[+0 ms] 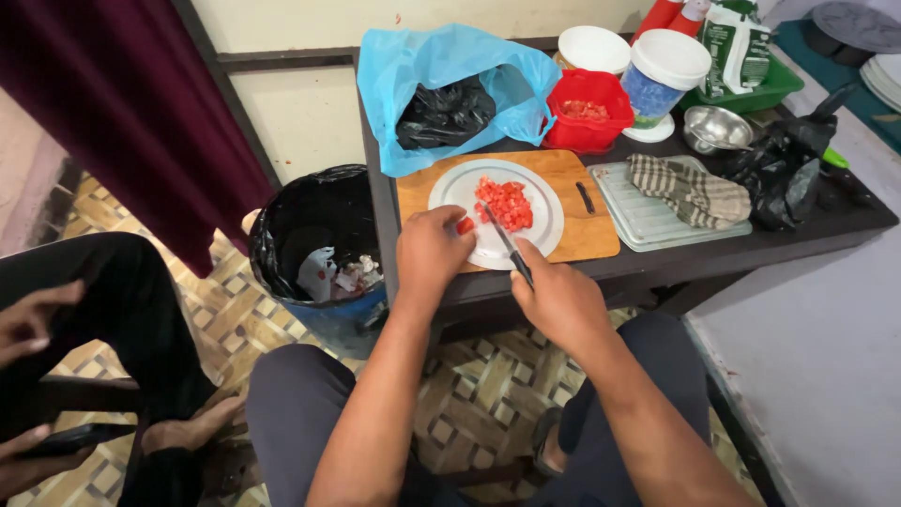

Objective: The recorder is slicing tomatoes into small pieces on a white plate.

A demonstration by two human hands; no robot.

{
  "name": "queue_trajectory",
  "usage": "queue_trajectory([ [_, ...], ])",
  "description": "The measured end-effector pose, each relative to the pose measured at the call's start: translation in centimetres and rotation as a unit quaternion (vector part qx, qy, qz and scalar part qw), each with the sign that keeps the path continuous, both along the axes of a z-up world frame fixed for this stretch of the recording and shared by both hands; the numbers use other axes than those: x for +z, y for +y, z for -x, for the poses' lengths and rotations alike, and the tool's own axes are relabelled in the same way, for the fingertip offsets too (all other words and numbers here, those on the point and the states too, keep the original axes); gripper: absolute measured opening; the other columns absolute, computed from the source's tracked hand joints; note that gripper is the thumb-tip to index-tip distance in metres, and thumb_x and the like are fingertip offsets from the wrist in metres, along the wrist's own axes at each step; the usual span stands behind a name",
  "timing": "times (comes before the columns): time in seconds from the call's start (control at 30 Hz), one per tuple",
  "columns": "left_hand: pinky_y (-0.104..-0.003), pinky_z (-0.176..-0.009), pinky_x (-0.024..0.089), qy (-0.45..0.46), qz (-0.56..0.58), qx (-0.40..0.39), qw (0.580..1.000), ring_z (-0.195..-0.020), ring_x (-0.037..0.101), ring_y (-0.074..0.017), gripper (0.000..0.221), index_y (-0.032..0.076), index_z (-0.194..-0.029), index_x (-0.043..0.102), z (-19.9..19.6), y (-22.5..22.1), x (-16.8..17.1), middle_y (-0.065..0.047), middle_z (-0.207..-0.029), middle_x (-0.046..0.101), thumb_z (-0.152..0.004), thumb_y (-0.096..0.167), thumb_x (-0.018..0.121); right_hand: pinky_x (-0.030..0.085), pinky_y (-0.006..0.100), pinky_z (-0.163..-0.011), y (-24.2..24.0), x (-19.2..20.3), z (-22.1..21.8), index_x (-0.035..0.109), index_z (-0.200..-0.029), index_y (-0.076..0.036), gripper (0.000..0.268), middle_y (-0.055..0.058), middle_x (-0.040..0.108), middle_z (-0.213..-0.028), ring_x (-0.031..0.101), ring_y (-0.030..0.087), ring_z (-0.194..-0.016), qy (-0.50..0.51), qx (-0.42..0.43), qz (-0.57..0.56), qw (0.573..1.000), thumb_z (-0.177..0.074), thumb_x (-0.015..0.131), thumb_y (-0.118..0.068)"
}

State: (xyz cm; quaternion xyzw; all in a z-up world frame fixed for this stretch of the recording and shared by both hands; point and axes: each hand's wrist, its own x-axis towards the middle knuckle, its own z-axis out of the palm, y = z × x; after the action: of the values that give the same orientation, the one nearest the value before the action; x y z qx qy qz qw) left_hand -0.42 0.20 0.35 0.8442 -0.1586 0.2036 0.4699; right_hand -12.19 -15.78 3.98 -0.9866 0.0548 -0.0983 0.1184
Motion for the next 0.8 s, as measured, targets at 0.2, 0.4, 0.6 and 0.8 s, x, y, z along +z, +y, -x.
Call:
queue_trajectory([
  [0.2,-0.044,-0.080,0.056,0.003,0.017,-0.030,0.999,-0.086,0.072,-0.0337,0.018,0.012,-0.091,0.082,0.1,0.7,-0.6,-0.014,-0.088,0.076,-0.075,0.019,0.081,0.054,0.055,-0.061,0.7,0.4,0.5,0.059,-0.139,-0.024,0.047,0.019,0.071,-0.070,0.069,0.042,-0.067,0.009,0.030,0.015,0.999,-0.093,0.062,-0.035],
  [0.4,-0.044,-0.077,0.055,0.023,0.011,-0.017,1.000,-0.088,0.070,-0.0316,0.014,0.014,-0.087,0.082,0.1,0.3,-0.2,-0.010,-0.084,0.076,-0.074,0.020,0.080,0.054,0.055,-0.061,0.9,0.3,0.6,0.062,-0.138,-0.026,0.047,0.021,0.069,-0.067,0.069,0.043,-0.065,0.005,0.034,0.044,0.998,-0.091,0.063,-0.034],
  [0.6,-0.046,-0.076,0.054,0.010,-0.028,0.009,1.000,-0.086,0.068,-0.0325,0.012,0.015,-0.083,0.082,0.5,0.1,0.5,-0.010,-0.080,0.074,-0.074,0.023,0.080,0.055,0.055,-0.063,1.4,0.5,0.1,0.063,-0.135,-0.025,0.045,0.021,0.070,-0.070,0.069,0.043,-0.067,0.018,0.024,0.051,0.998,-0.091,0.063,-0.035],
  [0.8,-0.046,-0.076,0.054,0.023,-0.035,0.009,0.999,-0.085,0.068,-0.0327,0.012,0.016,-0.081,0.081,0.4,0.0,0.8,-0.010,-0.078,0.073,-0.074,0.025,0.081,0.056,0.055,-0.066,1.2,0.3,-0.2,0.064,-0.134,-0.020,0.044,0.019,0.072,-0.074,0.070,0.041,-0.071,0.007,0.039,0.055,0.998,-0.092,0.063,-0.033],
])
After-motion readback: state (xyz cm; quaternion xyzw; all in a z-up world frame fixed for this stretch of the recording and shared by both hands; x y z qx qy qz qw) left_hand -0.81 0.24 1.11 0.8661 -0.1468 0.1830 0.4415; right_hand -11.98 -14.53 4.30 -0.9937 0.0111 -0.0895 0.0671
